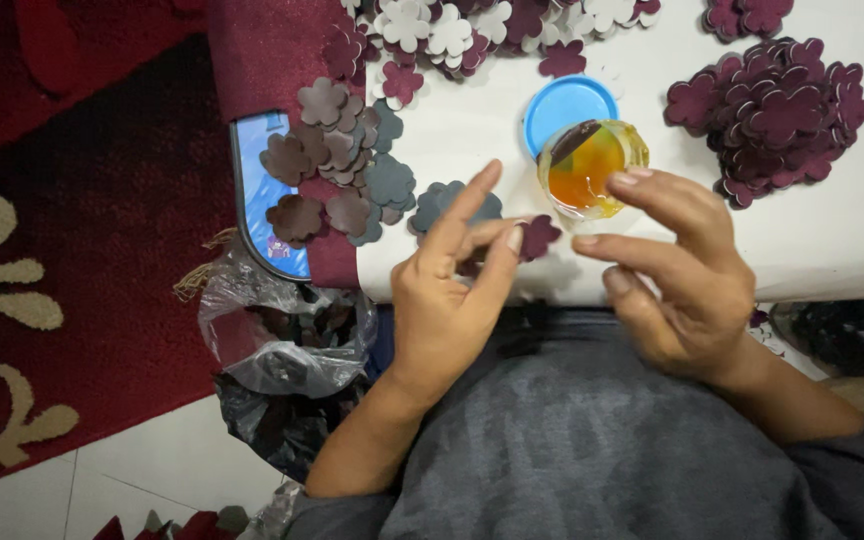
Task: The person repeatedly picks up small flower-shaped felt pieces in maroon and grey, applies adhesive from a small container, and presses them together to form layered units. The person works one at a time, placing finished units into a growing pile on the table.
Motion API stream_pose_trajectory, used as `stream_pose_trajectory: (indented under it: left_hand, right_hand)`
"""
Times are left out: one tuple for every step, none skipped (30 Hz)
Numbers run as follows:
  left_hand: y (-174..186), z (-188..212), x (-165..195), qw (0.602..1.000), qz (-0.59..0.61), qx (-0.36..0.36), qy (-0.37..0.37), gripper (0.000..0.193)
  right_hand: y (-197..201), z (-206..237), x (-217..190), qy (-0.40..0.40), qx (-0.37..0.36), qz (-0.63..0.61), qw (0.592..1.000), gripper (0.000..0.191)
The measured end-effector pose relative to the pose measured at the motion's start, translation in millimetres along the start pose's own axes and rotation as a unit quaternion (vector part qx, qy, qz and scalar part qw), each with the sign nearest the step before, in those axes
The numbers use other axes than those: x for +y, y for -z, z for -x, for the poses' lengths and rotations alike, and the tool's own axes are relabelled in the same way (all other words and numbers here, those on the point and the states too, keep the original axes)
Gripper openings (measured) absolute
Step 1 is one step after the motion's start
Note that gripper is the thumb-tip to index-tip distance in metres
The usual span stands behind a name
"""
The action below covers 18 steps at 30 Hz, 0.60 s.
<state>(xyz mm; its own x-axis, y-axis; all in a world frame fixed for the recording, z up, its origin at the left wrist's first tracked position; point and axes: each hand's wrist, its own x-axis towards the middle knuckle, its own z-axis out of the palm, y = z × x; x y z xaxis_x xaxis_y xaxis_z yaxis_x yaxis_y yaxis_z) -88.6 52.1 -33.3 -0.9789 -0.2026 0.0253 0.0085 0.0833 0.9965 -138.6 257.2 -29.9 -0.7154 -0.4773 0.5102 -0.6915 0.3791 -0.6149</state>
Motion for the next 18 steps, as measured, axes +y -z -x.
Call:
stream_pose_trajectory:
  left_hand:
    - [1, -1, -1, 1.0, 0.015, 0.005, 0.018, 0.053]
    - [2, -2, -2, 0.999, 0.03, 0.009, 0.036, 0.056]
    - [4, -4, -3, 0.997, 0.045, 0.014, 0.053, 0.058]
    - [5, -3, -3, 0.998, 0.058, 0.005, 0.037, 0.061]
    - [5, -2, -4, 0.997, 0.072, -0.004, 0.023, 0.065]
    - [6, 0, -4, 0.996, 0.086, -0.014, 0.01, 0.069]
    - [5, 1, -5, 0.997, 0.069, -0.015, 0.009, 0.071]
    - [4, 3, -6, 0.999, 0.051, -0.016, 0.006, 0.073]
    - [3, 3, -6, 0.999, 0.034, -0.016, 0.003, 0.074]
    - [1, 3, -7, 0.999, 0.048, -0.02, -0.005, 0.076]
    - [0, 4, -7, 0.998, 0.062, -0.024, -0.013, 0.078]
    - [-2, 4, -7, 0.996, 0.076, -0.029, -0.02, 0.079]
    - [-3, 4, -7, 0.996, 0.085, -0.029, -0.01, 0.08]
    - [-4, 4, -6, 0.995, 0.093, -0.027, 0.0, 0.08]
    - [-5, 4, -6, 0.994, 0.101, -0.026, 0.009, 0.081]
    - [-5, 3, -6, 0.995, 0.092, -0.029, 0.003, 0.082]
    - [-5, 3, -6, 0.996, 0.084, -0.032, -0.003, 0.082]
    - [-5, 3, -5, 0.997, 0.075, -0.034, -0.008, 0.083]
  right_hand:
    - [1, 0, 0, -0.007, 0.004, -0.007, 1.0, 0.031]
    - [2, -1, 1, -0.014, 0.007, -0.015, 1.0, 0.031]
    - [3, -1, 1, -0.02, 0.012, -0.022, 0.999, 0.03]
    - [3, -1, 2, -0.021, 0.01, -0.019, 1.0, 0.03]
    - [3, -1, 2, -0.022, 0.007, -0.016, 1.0, 0.03]
    - [3, 0, 2, -0.024, 0.004, -0.012, 1.0, 0.03]
    - [2, 2, 2, -0.019, 0.001, -0.014, 1.0, 0.031]
    - [1, 3, 2, -0.013, -0.001, -0.015, 1.0, 0.032]
    - [0, 3, 3, -0.006, -0.002, -0.017, 1.0, 0.032]
    - [0, 4, 4, -0.002, -0.004, -0.014, 1.0, 0.032]
    - [0, 4, 4, 0.001, -0.005, -0.011, 1.0, 0.032]
    - [0, 5, 4, 0.003, -0.006, -0.007, 1.0, 0.032]
    - [0, 6, 4, 0.008, -0.006, -0.003, 1.0, 0.033]
    - [-2, 6, 4, 0.013, -0.005, 0.001, 1.0, 0.034]
    - [-3, 7, 5, 0.018, -0.004, 0.004, 1.0, 0.035]
    - [-4, 6, 5, 0.024, -0.005, 0.011, 1.0, 0.036]
    - [-5, 6, 6, 0.03, -0.006, 0.016, 0.999, 0.037]
    - [-6, 6, 6, 0.035, -0.008, 0.022, 0.999, 0.038]
